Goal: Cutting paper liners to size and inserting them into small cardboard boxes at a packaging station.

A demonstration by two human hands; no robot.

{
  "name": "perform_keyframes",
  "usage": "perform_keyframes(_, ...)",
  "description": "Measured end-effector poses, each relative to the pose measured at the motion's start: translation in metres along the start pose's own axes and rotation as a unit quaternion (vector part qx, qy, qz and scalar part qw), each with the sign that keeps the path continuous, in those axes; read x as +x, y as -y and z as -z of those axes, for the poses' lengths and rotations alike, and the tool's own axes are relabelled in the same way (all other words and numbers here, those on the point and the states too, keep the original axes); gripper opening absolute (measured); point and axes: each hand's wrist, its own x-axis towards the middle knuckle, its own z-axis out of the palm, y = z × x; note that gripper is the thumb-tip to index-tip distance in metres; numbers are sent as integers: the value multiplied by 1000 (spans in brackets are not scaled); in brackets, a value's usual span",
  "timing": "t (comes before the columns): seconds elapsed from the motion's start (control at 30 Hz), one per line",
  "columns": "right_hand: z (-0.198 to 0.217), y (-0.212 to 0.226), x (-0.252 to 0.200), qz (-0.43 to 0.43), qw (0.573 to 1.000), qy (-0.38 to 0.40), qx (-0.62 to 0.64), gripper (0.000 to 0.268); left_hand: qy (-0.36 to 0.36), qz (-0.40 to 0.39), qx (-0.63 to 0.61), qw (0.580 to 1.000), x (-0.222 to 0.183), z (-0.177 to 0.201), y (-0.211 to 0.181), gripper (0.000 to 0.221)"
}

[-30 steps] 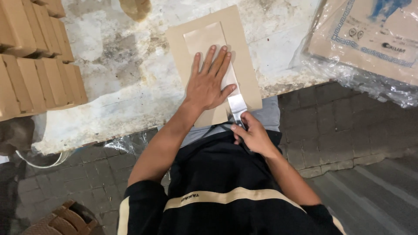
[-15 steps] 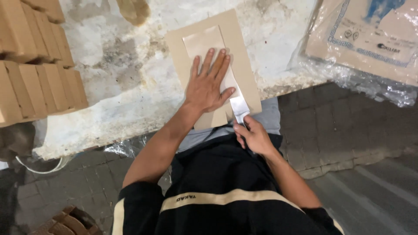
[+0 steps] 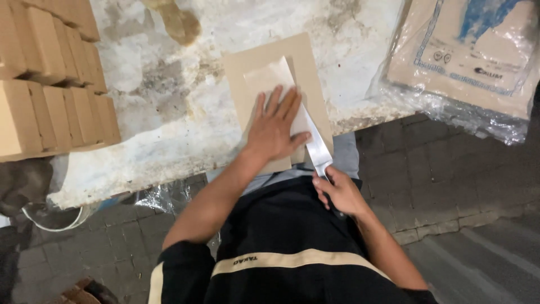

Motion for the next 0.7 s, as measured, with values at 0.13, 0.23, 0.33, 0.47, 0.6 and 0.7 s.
perform_keyframes(0.13,3,-25,-5,-11,999,-13,50,16,-26,11,-46,999,1,4,8,81)
perform_keyframes(0.23,0,-14,0,6,1000,-15,26,19,-56,46,-44,996,17,6,27,70)
perform_keyframes(0.33,-6,-11,12,-2,998,-23,54,13,-17,58,-25,998,24,8,33,66)
perform_keyframes(0.47,-17,-10,30,20,996,-30,85,12,28,59,-4,998,22,14,29,66)
perform_keyframes(0.6,-18,-3,31,39,993,-39,101,15,24,62,7,998,23,18,31,67)
perform_keyframes(0.7,-16,-15,27,28,994,-41,93,16,27,60,14,998,21,17,30,67)
